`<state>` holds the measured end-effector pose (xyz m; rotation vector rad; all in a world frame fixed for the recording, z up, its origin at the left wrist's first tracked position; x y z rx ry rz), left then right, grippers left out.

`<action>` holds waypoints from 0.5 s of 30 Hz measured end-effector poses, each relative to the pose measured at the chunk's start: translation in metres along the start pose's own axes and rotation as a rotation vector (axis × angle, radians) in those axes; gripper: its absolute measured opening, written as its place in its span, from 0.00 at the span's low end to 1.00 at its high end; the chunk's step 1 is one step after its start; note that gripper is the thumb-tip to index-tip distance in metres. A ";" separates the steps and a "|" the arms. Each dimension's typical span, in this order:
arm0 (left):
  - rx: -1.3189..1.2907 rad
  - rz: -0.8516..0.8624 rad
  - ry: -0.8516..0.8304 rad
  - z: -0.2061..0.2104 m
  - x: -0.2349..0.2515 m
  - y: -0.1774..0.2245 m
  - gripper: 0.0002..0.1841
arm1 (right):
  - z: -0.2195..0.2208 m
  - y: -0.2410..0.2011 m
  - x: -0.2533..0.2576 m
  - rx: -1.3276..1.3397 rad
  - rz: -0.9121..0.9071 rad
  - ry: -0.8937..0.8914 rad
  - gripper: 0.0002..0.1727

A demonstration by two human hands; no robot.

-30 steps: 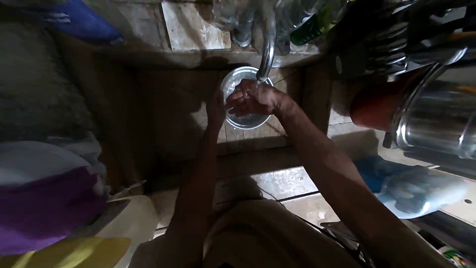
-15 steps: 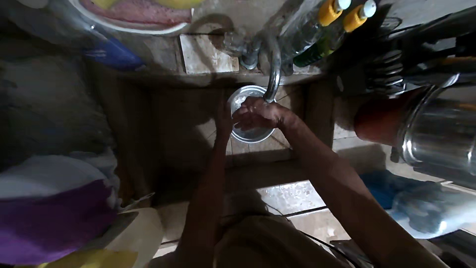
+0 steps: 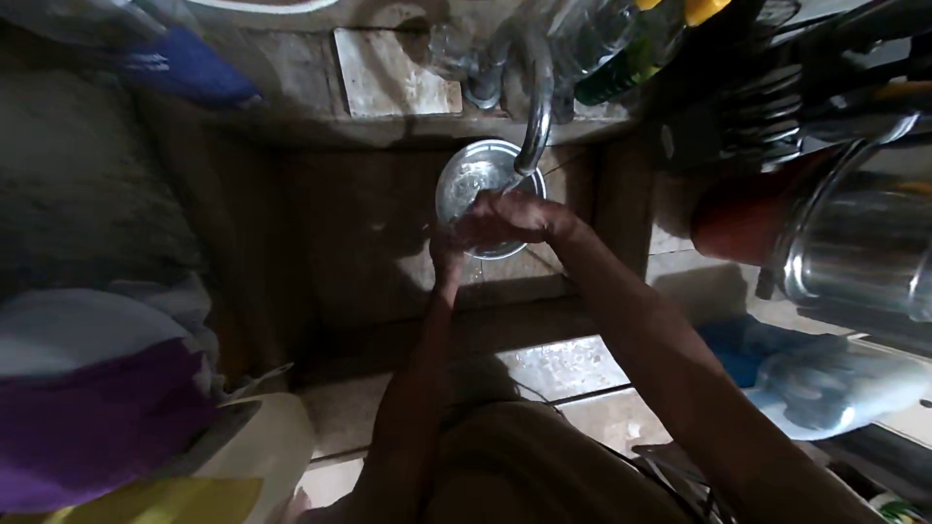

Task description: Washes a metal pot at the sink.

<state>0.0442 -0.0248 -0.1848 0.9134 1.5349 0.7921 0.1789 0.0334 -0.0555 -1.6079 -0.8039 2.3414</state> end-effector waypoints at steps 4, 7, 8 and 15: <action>0.237 0.081 -0.091 -0.008 0.031 0.028 0.28 | -0.003 0.036 0.005 -0.619 -0.126 0.241 0.17; 0.290 0.192 -0.159 -0.013 0.053 0.038 0.30 | 0.002 0.099 0.010 -0.940 -0.281 0.418 0.36; 0.284 0.189 -0.152 -0.013 0.054 0.037 0.30 | 0.006 0.117 0.017 -0.996 -0.265 0.450 0.38; 0.020 0.113 -0.134 -0.025 0.005 0.019 0.28 | 0.019 0.139 0.041 -1.155 -0.173 0.476 0.19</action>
Point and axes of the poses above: each hand's wrist, its own x-axis towards the middle knuckle, its own z-axis out of the palm, y = z × x, the point moved 3 cm from there along x, towards the middle knuckle
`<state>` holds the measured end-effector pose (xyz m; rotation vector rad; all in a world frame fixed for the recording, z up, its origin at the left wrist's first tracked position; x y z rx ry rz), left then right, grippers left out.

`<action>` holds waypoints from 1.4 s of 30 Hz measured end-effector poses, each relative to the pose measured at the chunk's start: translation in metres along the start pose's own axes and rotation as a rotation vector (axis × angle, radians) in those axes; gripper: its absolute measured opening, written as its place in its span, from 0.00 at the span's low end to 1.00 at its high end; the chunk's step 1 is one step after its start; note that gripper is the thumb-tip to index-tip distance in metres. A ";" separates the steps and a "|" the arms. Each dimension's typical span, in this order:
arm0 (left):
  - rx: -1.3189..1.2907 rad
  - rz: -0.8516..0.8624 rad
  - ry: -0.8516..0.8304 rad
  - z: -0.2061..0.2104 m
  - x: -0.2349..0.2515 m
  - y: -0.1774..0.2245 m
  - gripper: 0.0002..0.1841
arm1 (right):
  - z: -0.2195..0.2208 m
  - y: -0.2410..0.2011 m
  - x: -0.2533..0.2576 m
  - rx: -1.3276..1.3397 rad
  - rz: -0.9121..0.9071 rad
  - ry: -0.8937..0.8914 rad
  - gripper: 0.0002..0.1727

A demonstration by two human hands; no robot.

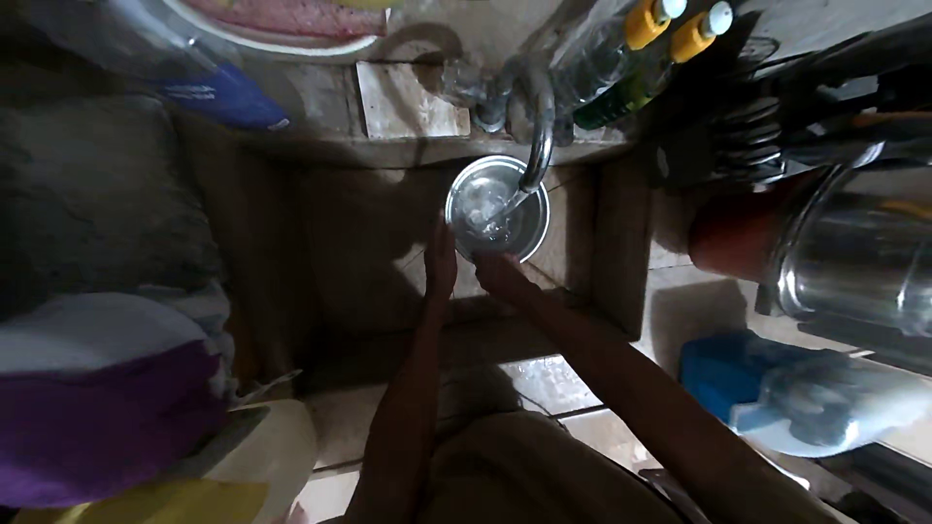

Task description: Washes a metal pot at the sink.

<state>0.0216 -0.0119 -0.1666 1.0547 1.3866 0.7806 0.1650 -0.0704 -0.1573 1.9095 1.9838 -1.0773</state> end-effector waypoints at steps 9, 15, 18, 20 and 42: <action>-0.044 0.215 0.107 -0.031 -0.001 0.047 0.28 | -0.098 -0.054 -0.018 0.543 0.243 0.271 0.19; 0.025 0.021 0.308 -0.058 -0.048 0.046 0.25 | -0.090 -0.036 -0.030 1.119 0.295 0.361 0.16; -0.125 -0.323 0.323 -0.045 -0.089 0.009 0.28 | -0.093 -0.033 -0.048 1.311 0.373 0.333 0.20; -0.379 -0.428 0.319 -0.024 -0.091 -0.007 0.27 | -0.104 -0.029 -0.043 1.526 0.392 0.387 0.19; -0.643 -0.449 0.256 0.070 -0.084 0.013 0.23 | -0.133 -0.042 -0.041 1.813 0.378 0.535 0.20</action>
Point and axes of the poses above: each hand's wrist, its own x-axis towards the middle knuckle, its own z-axis out of the palm, y = z × x, the point moved 3 cm from there along x, towards the middle knuckle
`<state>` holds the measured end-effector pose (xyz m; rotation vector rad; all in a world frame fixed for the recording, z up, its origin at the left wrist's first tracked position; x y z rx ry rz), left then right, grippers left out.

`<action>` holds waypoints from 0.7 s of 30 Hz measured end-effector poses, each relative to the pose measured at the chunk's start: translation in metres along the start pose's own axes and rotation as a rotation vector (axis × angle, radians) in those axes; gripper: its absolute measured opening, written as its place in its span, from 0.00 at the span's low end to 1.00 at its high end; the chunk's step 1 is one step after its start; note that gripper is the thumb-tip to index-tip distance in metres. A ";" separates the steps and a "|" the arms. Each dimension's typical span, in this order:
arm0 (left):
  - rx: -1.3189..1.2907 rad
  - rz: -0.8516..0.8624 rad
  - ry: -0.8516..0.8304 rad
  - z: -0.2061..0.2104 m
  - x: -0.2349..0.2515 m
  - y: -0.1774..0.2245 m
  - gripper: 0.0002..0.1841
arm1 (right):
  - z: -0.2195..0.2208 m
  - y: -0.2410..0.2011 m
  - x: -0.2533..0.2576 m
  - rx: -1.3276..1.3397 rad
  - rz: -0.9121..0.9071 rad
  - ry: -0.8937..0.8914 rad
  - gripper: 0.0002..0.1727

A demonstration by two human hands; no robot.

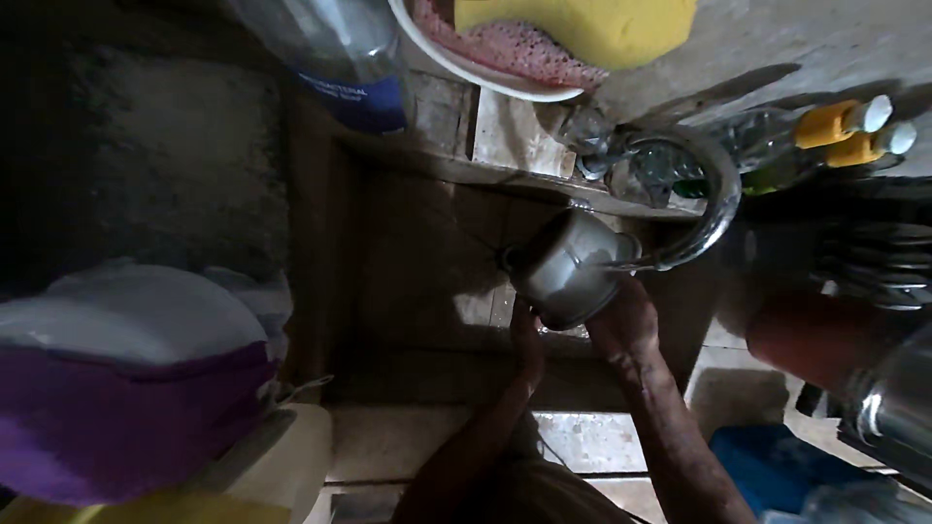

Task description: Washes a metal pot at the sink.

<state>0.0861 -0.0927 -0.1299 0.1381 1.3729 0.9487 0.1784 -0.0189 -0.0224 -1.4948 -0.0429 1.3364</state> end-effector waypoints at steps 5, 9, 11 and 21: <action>0.098 -0.010 0.044 -0.004 -0.001 0.021 0.24 | 0.016 0.001 -0.005 0.050 0.038 -0.025 0.20; 0.115 0.037 0.049 -0.007 0.003 0.028 0.25 | 0.013 0.003 -0.007 0.025 0.015 -0.053 0.19; 0.132 0.020 0.091 -0.007 0.005 0.037 0.29 | 0.010 0.003 -0.008 0.036 0.022 -0.065 0.20; -0.149 -0.026 -0.263 0.020 0.077 0.101 0.27 | -0.022 -0.013 -0.011 0.244 -0.022 -0.022 0.23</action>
Point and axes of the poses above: each hand's wrist, its own x-axis towards the middle knuckle, its own z-axis out of the palm, y = z × x, the point moved 3 cm from there along x, towards the middle knuckle
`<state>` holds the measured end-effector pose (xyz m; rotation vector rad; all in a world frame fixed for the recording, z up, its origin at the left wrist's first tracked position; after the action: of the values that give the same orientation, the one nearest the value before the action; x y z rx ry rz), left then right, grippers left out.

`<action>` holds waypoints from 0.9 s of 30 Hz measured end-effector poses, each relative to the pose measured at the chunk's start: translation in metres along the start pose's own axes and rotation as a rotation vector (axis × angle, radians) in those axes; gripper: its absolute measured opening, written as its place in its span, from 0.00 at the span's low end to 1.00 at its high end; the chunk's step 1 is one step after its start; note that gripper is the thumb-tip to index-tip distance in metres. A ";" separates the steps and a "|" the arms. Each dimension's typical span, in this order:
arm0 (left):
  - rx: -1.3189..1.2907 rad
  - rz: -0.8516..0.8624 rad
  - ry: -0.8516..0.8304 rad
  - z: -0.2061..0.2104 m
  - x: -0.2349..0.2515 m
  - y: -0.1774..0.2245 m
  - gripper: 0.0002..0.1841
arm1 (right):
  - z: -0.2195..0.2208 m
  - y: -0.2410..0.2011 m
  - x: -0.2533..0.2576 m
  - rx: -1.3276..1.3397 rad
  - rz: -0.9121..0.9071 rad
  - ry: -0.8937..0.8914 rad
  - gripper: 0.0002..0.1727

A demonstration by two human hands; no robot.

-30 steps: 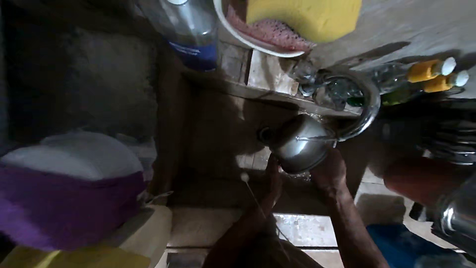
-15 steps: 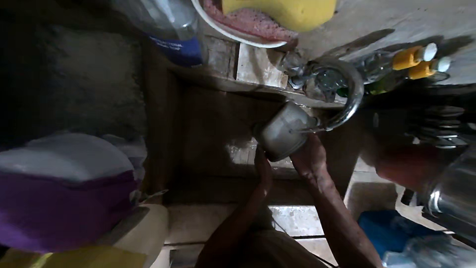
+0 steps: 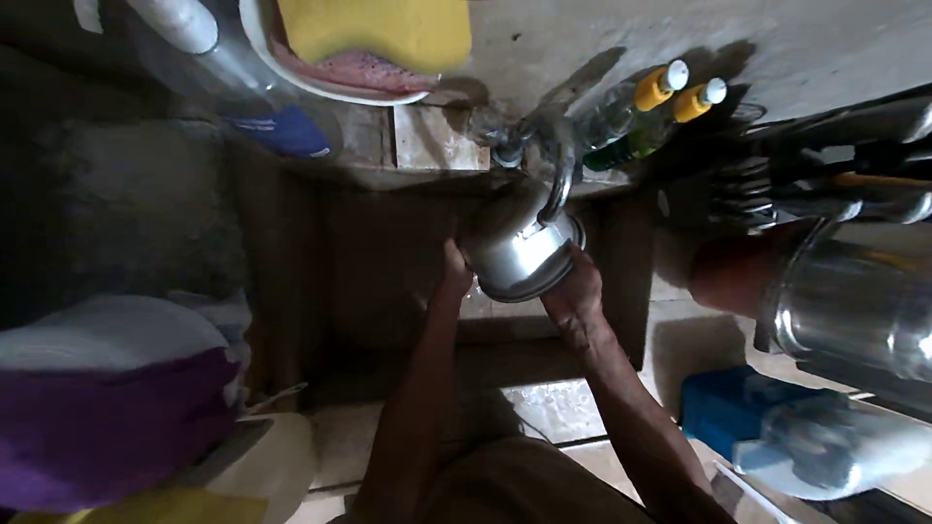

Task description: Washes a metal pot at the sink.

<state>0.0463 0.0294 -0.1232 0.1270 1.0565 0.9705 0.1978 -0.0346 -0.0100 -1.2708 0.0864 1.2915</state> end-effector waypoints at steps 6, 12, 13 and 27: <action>0.048 -0.064 -0.142 0.010 -0.001 0.013 0.21 | -0.036 -0.015 0.009 -0.085 0.063 0.005 0.23; 0.495 -0.101 -0.083 -0.042 -0.005 0.032 0.32 | -0.022 0.000 0.009 -0.415 0.197 -0.139 0.22; 0.537 -0.085 -0.048 -0.047 -0.007 0.038 0.31 | -0.017 0.004 0.010 -0.450 0.203 -0.175 0.23; 1.235 0.174 0.080 0.089 0.024 0.163 0.38 | 0.010 0.044 -0.024 -1.673 -0.227 -0.402 0.21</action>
<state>0.0191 0.1743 -0.0084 1.2085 1.6115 0.3453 0.1506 -0.0535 -0.0182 -2.1692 -1.6767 1.2933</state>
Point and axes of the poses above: each hand's wrist, its own x-axis towards the middle knuckle, its own z-axis out of the palm, y = z × x, the point moved 3 cm from there along x, towards the middle knuckle
